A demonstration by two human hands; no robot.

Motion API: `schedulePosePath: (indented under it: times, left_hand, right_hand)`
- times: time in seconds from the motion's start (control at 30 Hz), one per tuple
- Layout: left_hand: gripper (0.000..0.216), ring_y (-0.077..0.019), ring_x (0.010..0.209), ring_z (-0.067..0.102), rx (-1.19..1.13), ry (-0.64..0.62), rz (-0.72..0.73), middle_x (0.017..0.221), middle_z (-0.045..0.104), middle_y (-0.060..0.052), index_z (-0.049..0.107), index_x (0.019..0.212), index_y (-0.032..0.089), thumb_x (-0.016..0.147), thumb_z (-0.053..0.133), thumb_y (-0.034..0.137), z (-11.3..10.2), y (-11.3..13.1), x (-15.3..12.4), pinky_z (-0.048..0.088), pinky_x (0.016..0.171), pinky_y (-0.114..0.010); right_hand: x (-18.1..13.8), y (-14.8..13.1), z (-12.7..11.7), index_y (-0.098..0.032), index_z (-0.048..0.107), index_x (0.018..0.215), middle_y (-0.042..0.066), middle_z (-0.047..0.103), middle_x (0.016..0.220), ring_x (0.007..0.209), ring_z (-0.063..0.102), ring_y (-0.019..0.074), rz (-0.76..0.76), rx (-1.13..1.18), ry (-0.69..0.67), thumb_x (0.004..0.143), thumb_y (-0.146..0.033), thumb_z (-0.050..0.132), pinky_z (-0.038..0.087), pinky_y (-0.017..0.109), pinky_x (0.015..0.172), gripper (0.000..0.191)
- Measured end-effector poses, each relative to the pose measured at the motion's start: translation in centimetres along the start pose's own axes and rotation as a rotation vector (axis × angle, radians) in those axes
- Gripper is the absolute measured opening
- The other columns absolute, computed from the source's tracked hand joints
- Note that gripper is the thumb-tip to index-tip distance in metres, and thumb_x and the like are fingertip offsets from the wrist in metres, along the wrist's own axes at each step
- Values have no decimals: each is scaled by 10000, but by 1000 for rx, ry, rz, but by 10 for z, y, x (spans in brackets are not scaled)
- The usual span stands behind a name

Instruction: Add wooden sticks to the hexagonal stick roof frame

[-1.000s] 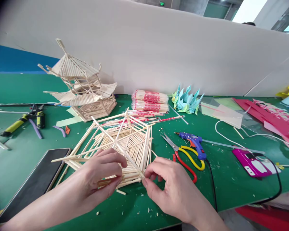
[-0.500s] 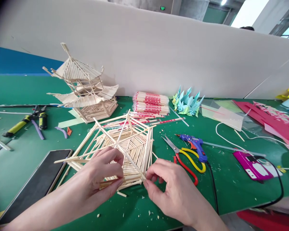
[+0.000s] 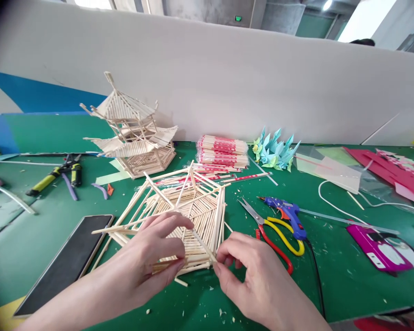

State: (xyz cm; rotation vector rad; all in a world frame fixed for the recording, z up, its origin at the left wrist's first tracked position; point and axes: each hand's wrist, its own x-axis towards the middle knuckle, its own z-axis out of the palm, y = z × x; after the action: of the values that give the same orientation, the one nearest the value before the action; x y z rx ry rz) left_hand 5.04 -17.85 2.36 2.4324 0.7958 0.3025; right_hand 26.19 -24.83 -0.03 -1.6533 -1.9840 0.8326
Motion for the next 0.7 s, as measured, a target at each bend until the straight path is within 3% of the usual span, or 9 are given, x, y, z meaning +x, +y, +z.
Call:
schedulePosePath:
  times: [0.47, 0.7]
  left_hand:
    - [129, -193, 990, 486, 25, -7, 12, 1051, 530, -22, 539, 703, 176, 801, 491, 109, -3, 1, 0, 377, 855, -407]
    - [135, -193, 1005, 486, 11, 2, -5, 1059, 528, -22, 535, 703, 176, 804, 485, 101, -2, 3, 0, 385, 862, -411]
  right_hand:
    - [1, -1, 3, -221, 501, 703, -20, 502, 679, 624, 496, 120, 8, -11, 16, 891, -319, 451, 437, 239, 627, 218]
    - [4, -3, 6, -221, 463, 661, -27, 489, 646, 584, 485, 115, 22, -31, 53, 855, -265, 472, 442, 229, 585, 199]
